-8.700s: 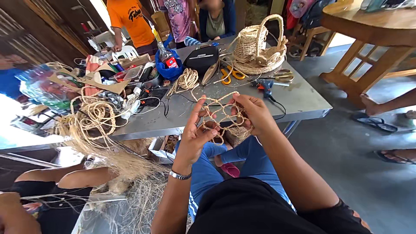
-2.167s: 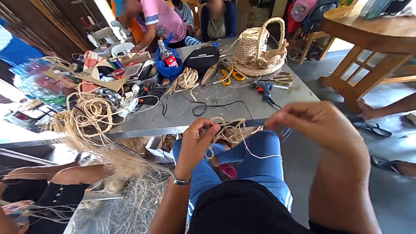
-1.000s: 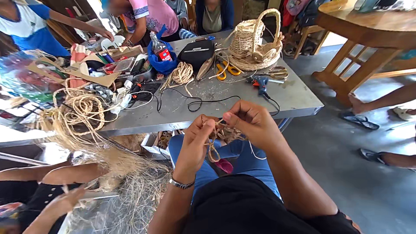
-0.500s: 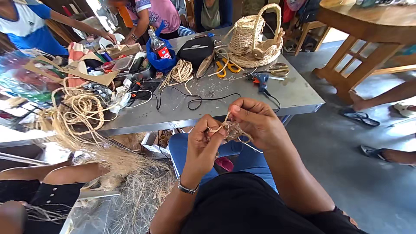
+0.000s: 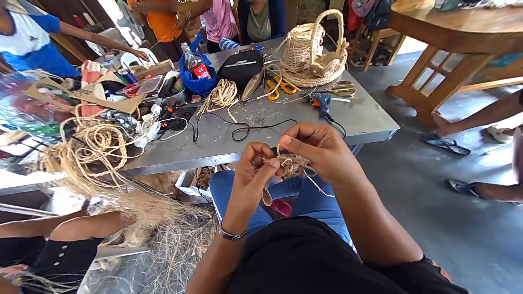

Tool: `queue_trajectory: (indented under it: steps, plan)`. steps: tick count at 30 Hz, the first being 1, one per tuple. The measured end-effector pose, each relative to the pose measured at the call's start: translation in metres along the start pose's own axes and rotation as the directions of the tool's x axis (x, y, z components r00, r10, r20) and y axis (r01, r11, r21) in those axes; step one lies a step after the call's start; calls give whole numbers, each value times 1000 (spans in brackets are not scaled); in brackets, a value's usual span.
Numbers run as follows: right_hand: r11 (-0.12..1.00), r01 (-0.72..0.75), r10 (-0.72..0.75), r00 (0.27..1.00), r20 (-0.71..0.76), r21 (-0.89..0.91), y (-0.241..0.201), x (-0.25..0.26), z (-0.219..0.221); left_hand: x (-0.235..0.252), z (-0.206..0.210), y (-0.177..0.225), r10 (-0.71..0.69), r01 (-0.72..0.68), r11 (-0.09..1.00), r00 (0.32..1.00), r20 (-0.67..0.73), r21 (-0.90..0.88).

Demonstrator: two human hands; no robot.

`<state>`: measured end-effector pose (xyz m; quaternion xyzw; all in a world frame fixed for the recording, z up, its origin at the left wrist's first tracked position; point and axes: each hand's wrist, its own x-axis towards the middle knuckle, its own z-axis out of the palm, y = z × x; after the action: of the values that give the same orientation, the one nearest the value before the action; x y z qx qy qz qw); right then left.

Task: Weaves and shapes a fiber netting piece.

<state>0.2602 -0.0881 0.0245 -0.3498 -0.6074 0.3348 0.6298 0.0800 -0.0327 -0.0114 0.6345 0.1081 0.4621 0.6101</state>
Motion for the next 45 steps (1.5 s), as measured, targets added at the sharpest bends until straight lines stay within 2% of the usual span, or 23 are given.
queue_trajectory:
  steps: [4, 7, 11, 15, 18, 20, 22, 25, 28, 31, 35, 39, 45]
  plan:
    - [1000, 9, -9, 1000, 10, -28, 1, 2, -2, 6, -2, 6, 3, -5, 989, 1000, 15, 147]
    - [994, 14, -13, 1000, 9, -112, 0, 3, -6, 10, -7, 7, -23, 5, 967, 997, 71, 253]
    - [997, -46, 46, 999, 0, -65, 4, 6, -8, 10, -9, 6, 8, -41, 932, 996, 93, 360]
    - [990, -119, 129, 983, 132, -80, 9, 11, -25, 12, -22, -7, 41, -16, 969, 994, -97, 246]
    - [960, -79, 123, 981, 149, -268, 11, 6, -32, 14, -29, -8, 31, -5, 994, 970, -239, 108]
    - [920, -42, 111, 981, 158, -389, 20, 4, -32, 14, -30, -7, 18, -12, 1000, 959, -284, 22]
    - [903, -36, 107, 984, 142, -429, 28, 5, -31, 13, -30, -4, -22, 7, 999, 954, -300, -53]
    - [946, -57, 99, 988, 117, -318, 32, 5, -28, 10, -35, -1, -82, 47, 991, 953, -290, -125]
    - [977, -116, 145, 977, 158, -179, 28, 5, -24, 7, -35, -3, -97, 62, 989, 955, -282, -132]
    - [990, -87, 107, 978, 182, -113, 27, 7, -19, 4, -29, -7, -96, 69, 991, 962, -256, -111]
    - [996, -5, 7, 1000, 29, -93, 31, 16, -15, -1, -24, -13, -52, 45, 998, 981, -189, -40]
    - [999, -39, 40, 999, -29, 32, 36, 18, -12, -1, -24, -15, 36, -41, 999, 988, -152, -28]
    - [996, 25, -33, 995, -97, -82, 44, 26, -9, 1, -30, -22, 74, -70, 997, 991, -110, 40]
